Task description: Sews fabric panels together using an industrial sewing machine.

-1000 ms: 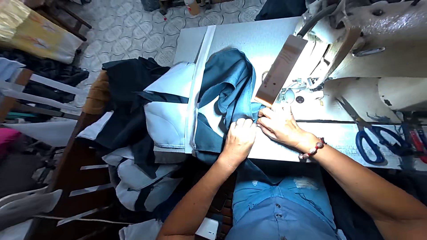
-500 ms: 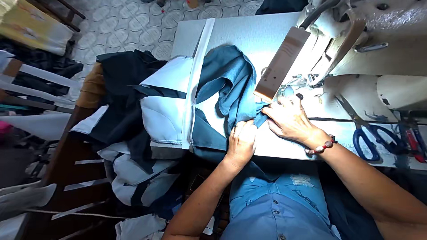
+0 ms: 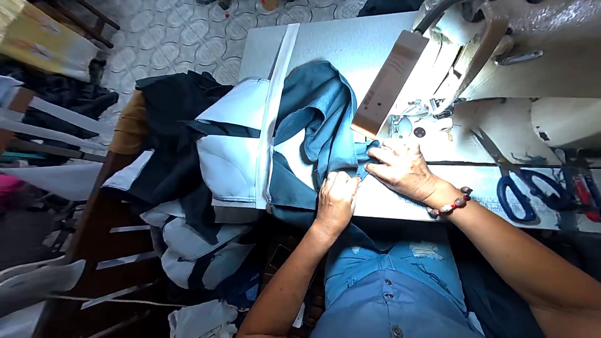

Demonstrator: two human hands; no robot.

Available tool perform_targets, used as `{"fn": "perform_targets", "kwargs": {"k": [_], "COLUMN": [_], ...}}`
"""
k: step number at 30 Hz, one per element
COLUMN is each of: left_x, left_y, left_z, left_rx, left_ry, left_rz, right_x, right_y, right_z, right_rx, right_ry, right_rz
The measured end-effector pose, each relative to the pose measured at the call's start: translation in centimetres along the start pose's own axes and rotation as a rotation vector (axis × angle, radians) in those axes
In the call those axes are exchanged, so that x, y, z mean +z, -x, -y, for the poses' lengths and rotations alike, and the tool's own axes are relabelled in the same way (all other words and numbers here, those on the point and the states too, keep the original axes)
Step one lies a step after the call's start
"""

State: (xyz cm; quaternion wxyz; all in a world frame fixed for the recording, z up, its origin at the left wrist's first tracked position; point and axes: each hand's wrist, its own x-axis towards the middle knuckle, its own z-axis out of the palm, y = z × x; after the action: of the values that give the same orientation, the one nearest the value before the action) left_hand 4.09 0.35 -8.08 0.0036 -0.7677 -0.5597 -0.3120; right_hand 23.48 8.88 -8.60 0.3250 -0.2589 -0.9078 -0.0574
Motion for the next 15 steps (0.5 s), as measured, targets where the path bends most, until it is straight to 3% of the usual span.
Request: {"fn": "perform_targets", "kwargs": {"k": [10,15], "left_x": [-1.7,-1.5], "left_y": [-1.2,-1.4], "left_z": [-0.2,-0.4], "left_rx": [-0.193,-0.314], "left_ry": [0.141,0.154], "left_rz": [0.207,0.166], "right_x": [-1.5,-1.0], "right_y": [-1.1,-1.5], "right_z": [-0.1,0.4], "right_rx": [0.189,0.260], "right_ry": [-0.238,-0.242], "right_rz": [0.146,0.119]}}
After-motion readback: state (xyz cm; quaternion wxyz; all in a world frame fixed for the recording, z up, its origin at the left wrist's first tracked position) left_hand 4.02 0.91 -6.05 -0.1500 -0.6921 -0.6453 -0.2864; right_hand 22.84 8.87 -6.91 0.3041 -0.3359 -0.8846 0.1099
